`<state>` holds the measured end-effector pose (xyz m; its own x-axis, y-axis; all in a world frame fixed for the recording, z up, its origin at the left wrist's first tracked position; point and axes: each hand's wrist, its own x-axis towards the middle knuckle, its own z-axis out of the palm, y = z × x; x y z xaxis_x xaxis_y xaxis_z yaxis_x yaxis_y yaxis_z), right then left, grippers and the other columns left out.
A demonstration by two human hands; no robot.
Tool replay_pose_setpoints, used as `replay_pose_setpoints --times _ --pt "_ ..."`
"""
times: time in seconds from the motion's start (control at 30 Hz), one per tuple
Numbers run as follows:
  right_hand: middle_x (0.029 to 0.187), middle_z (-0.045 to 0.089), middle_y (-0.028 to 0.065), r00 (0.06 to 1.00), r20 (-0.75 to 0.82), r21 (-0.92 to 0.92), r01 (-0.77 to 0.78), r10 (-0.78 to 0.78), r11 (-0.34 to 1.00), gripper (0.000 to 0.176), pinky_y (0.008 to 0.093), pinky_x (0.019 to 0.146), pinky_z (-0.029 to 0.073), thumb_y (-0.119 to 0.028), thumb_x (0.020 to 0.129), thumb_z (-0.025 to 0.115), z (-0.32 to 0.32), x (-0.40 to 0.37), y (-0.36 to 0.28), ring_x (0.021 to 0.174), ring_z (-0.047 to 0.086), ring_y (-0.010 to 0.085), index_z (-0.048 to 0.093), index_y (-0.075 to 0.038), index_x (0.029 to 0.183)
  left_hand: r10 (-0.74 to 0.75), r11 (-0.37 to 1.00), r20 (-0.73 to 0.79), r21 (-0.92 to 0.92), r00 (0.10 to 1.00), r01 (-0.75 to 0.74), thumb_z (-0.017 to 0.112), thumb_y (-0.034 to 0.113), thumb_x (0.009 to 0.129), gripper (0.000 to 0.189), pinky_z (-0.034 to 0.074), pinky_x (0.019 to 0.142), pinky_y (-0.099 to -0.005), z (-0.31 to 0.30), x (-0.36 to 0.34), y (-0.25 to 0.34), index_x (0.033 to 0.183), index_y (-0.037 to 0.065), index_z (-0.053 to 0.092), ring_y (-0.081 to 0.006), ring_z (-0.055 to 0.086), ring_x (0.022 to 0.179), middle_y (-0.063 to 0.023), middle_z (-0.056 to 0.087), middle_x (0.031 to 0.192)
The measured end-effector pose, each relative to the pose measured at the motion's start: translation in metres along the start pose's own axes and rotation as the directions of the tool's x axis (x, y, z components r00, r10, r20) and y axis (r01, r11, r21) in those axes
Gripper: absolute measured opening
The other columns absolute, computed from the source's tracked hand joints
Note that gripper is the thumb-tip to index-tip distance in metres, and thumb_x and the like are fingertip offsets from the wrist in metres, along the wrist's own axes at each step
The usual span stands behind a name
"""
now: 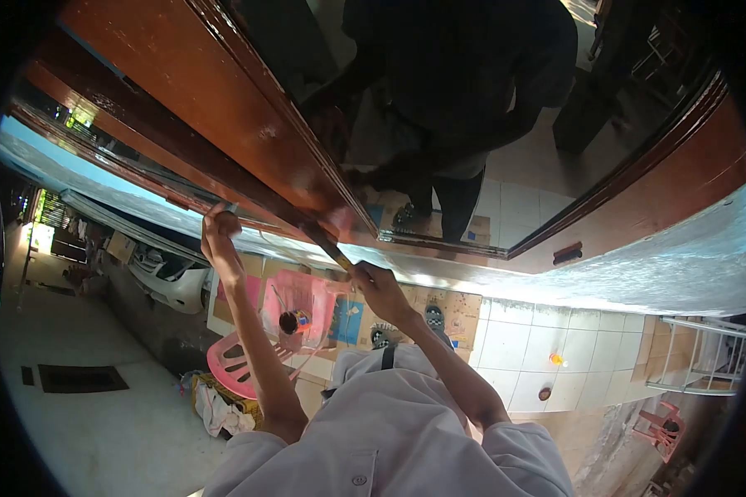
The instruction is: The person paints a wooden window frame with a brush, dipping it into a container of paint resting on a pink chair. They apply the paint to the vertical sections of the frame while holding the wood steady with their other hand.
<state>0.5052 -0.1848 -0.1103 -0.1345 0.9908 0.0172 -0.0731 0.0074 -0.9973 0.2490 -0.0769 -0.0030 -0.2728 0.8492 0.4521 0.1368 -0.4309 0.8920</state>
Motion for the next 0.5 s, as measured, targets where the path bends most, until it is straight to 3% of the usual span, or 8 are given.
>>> replay_pose_setpoints --times 0.13,0.23,0.27,0.37,0.4,0.5 --pt "0.069 0.051 0.006 0.997 0.059 -0.015 -0.05 0.051 0.999 0.032 0.0319 0.061 0.04 -0.025 0.106 0.045 0.007 0.011 0.012 0.065 0.047 0.0142 0.062 -0.001 0.094 -0.03 1.0 -0.004 -0.001 1.0 0.03 0.041 0.042 0.105 0.047 0.039 0.071 -0.0268 0.008 -0.007 0.001 0.115 0.0 0.062 -0.0102 0.05 0.073 -0.0026 0.058 0.082" --pt "0.071 0.055 0.0094 1.0 0.02 -0.069 0.008 -0.007 0.998 0.034 0.0329 0.063 0.041 -0.028 0.106 0.044 0.005 0.012 0.05 0.067 0.051 0.0153 0.063 -0.001 0.095 -0.045 0.999 -0.008 0.002 0.999 0.045 0.042 0.042 0.105 0.048 0.039 0.071 -0.0264 0.006 -0.011 -0.003 0.115 0.0 0.062 -0.0099 0.05 0.073 -0.0025 0.059 0.083" --pt "0.074 0.057 0.0055 0.991 0.004 -0.115 0.134 -0.135 0.984 0.036 0.0294 0.058 0.041 -0.031 0.107 0.043 0.004 0.011 0.079 0.06 0.049 0.0134 0.06 -0.001 0.096 -0.043 0.999 -0.005 0.004 0.999 0.043 0.042 0.043 0.105 0.048 0.039 0.071 -0.0264 0.007 -0.013 -0.004 0.115 0.0 0.062 -0.0099 0.049 0.073 -0.0023 0.058 0.083" --pt "0.069 0.058 0.0059 0.999 0.028 -0.213 -0.039 0.046 0.976 0.038 0.0311 0.056 0.041 -0.032 0.106 0.045 -0.012 0.003 0.127 0.058 0.05 0.0137 0.062 -0.001 0.093 -0.038 0.999 -0.021 0.023 0.999 0.039 0.041 0.042 0.105 0.049 0.039 0.066 -0.0262 0.009 -0.018 -0.006 0.11 0.0 0.065 -0.0096 0.054 0.069 -0.0027 0.063 0.08" --pt "0.062 0.052 0.0034 0.982 0.005 -0.25 -0.183 0.19 0.951 0.039 0.0308 0.054 0.039 -0.031 0.105 0.047 -0.018 -0.004 0.125 0.055 0.047 0.0119 0.065 -0.001 0.089 -0.045 0.999 -0.016 0.017 0.999 0.046 0.041 0.042 0.106 0.049 0.039 0.066 -0.0262 0.008 -0.02 -0.008 0.111 0.0 0.065 -0.0094 0.054 0.069 -0.0026 0.063 0.08" --pt "0.057 0.046 0.0004 0.975 -0.066 -0.146 -0.221 0.214 0.964 0.04 0.0297 0.051 0.036 -0.032 0.105 0.047 -0.022 -0.022 0.146 0.053 0.043 0.0089 0.065 -0.001 0.086 -0.064 0.998 0.009 -0.003 0.998 0.064 0.041 0.042 0.106 0.049 0.039 0.066 -0.0261 0.003 -0.023 -0.017 0.111 0.0 0.064 -0.0092 0.053 0.069 -0.0021 0.062 0.08"
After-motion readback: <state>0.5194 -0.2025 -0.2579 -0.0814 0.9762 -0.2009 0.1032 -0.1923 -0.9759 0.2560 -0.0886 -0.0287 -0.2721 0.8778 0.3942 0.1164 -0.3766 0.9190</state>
